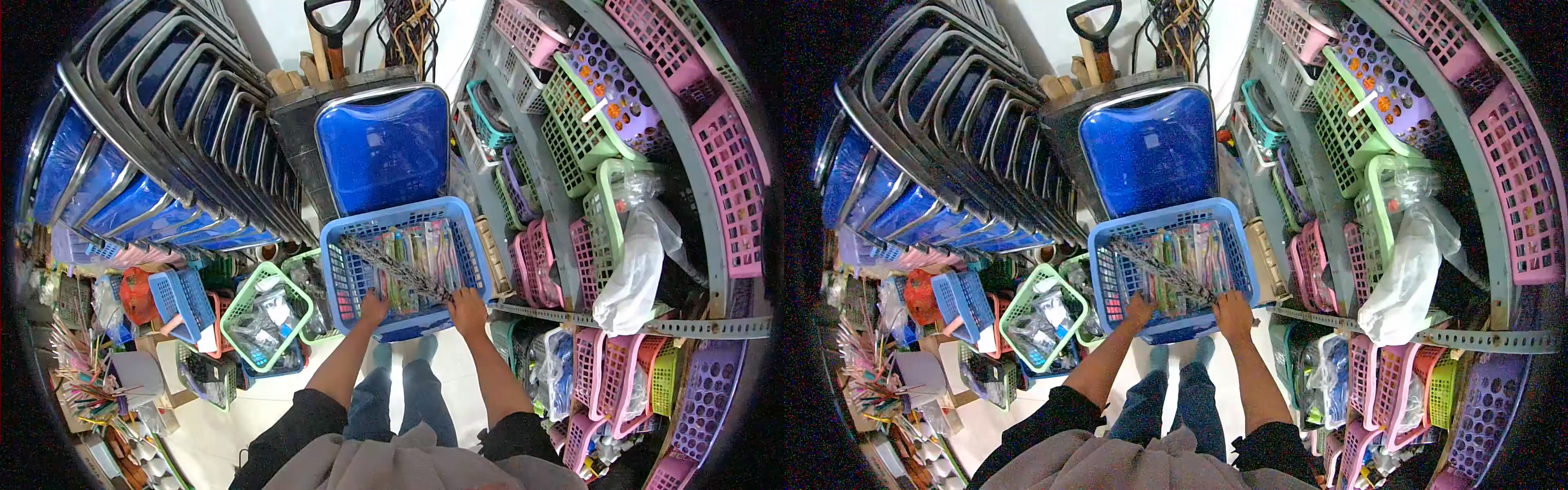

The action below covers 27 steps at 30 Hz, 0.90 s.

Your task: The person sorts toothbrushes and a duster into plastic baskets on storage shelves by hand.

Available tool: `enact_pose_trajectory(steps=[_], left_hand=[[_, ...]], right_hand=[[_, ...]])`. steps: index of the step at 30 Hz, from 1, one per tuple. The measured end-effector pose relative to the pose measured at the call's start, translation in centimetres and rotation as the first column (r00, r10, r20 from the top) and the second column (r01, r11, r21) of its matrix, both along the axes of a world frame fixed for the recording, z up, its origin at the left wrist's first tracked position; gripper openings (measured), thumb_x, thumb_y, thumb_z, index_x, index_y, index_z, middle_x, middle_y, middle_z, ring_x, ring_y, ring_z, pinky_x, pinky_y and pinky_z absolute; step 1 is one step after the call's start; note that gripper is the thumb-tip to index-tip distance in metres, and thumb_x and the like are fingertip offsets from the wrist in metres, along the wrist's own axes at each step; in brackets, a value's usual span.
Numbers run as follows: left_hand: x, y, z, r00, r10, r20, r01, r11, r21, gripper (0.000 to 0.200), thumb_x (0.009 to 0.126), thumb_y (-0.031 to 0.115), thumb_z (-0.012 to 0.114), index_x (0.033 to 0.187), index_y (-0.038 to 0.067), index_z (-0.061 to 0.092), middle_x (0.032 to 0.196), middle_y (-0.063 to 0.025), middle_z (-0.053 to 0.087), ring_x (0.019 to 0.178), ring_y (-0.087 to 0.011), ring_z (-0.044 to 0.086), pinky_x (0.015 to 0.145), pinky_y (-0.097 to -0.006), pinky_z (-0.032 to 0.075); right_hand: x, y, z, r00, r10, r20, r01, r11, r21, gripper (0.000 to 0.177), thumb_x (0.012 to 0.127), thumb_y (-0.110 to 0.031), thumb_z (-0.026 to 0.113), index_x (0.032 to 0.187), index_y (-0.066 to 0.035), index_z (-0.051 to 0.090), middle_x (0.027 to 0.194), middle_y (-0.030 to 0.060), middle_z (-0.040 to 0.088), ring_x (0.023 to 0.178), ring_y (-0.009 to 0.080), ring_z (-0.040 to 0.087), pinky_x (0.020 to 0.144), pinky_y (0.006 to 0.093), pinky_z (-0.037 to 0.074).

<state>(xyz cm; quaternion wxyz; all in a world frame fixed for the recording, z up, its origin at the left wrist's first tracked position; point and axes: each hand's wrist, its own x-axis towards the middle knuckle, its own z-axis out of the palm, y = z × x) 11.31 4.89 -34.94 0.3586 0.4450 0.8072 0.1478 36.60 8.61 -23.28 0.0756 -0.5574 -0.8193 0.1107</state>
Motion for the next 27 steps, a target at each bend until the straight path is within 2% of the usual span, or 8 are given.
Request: enact_pose_trajectory(steps=[4,10,17,19,20,23,24,27], left_hand=[[0.4,0.8,0.1,0.992,0.078,0.100,-0.062,0.985,-0.158,0.086,0.066,0.036,0.073,0.130,-0.007,0.033,0.118,-0.0282,0.052,0.106,-0.0400,0.054,0.092,-0.0429,0.043],[0.3,1.1,-0.5,0.998,0.056,0.033,-0.054,0.996,-0.070,0.100,0.054,0.041,0.081,0.127,-0.008,0.035,0.118,-0.0294,0.051,0.106,-0.0409,0.054,0.091,-0.0416,0.044],[-1.4,2.5,3.0,0.997,0.077,0.021,-0.073,0.986,-0.149,0.077,0.055,0.034,0.080,0.112,-0.008,0.048,0.106,-0.0263,0.058,0.097,-0.0336,0.060,0.080,-0.0381,0.050],[-2.8,2.3,3.5,0.877,0.174,0.449,-0.053,0.962,-0.270,0.065,0.061,0.028,0.078,0.108,-0.008,0.050,0.095,-0.0212,0.061,0.086,-0.0266,0.062,0.074,-0.0342,0.051],[-3.2,1.8,1.6,0.798,0.166,0.579,-0.083,0.983,-0.167,0.053,0.067,0.025,0.075,0.104,-0.006,0.054,0.087,-0.0155,0.063,0.075,-0.0212,0.062,0.066,-0.0305,0.051],[-2.4,0.8,4.1,0.619,0.200,0.760,-0.233,0.970,-0.066,0.048,0.075,0.027,0.071,0.104,-0.006,0.053,0.098,-0.0161,0.060,0.087,-0.0234,0.060,0.073,-0.0340,0.049],[-2.9,0.2,4.4,0.624,0.180,0.761,-0.229,0.972,-0.043,0.048,0.075,0.027,0.071,0.104,-0.006,0.053,0.098,-0.0161,0.060,0.087,-0.0234,0.060,0.073,-0.0340,0.049],[-4.9,-2.2,4.8,0.847,-0.399,0.351,0.310,0.907,0.283,0.053,0.083,0.025,0.064,0.127,0.005,0.042,0.111,-0.0108,0.056,0.099,-0.0213,0.054,0.081,-0.0360,0.045]], right_hand=[[0.0,0.0,-0.5,0.999,0.044,-0.003,-0.043,0.995,0.088,0.024,0.077,-0.026,0.063,0.089,-0.005,0.058,0.086,0.0108,0.055,0.085,0.0294,0.051,0.072,0.0396,0.044],[0.2,0.0,-1.2,0.999,0.045,0.006,-0.045,0.995,0.087,0.020,0.076,-0.025,0.064,0.081,-0.007,0.055,0.083,0.0104,0.054,0.083,0.0288,0.051,0.070,0.0404,0.044],[-0.3,-0.1,-0.3,1.000,0.012,-0.013,-0.011,0.997,0.077,0.019,0.073,-0.021,0.066,0.082,-0.008,0.055,0.083,0.0098,0.054,0.085,0.0284,0.051,0.071,0.0401,0.043],[-0.4,-0.3,0.0,1.000,-0.014,-0.006,0.014,0.996,0.093,0.018,0.071,-0.018,0.066,0.082,-0.009,0.055,0.082,0.0087,0.054,0.086,0.0279,0.051,0.072,0.0402,0.042],[-0.5,-0.5,0.2,0.997,-0.059,-0.045,0.060,0.998,0.017,0.019,0.072,-0.021,0.065,0.083,-0.009,0.056,0.083,0.0079,0.054,0.086,0.0275,0.051,0.074,0.0416,0.040],[-0.2,-1.6,0.5,0.992,-0.061,-0.108,0.073,0.991,0.115,0.020,0.075,-0.024,0.064,0.085,-0.008,0.057,0.084,0.0077,0.055,0.086,0.0276,0.050,0.075,0.0431,0.038],[-0.1,-2.2,0.5,0.986,-0.095,-0.137,0.115,0.983,0.143,0.021,0.076,-0.027,0.062,0.084,-0.008,0.057,0.084,0.0074,0.055,0.085,0.0278,0.050,0.074,0.0445,0.036],[0.5,-5.4,3.9,0.950,-0.181,-0.254,0.232,0.955,0.186,0.027,0.074,-0.018,0.064,0.098,-0.007,0.058,0.091,0.0111,0.058,0.092,0.0302,0.051,0.078,0.0438,0.036]])
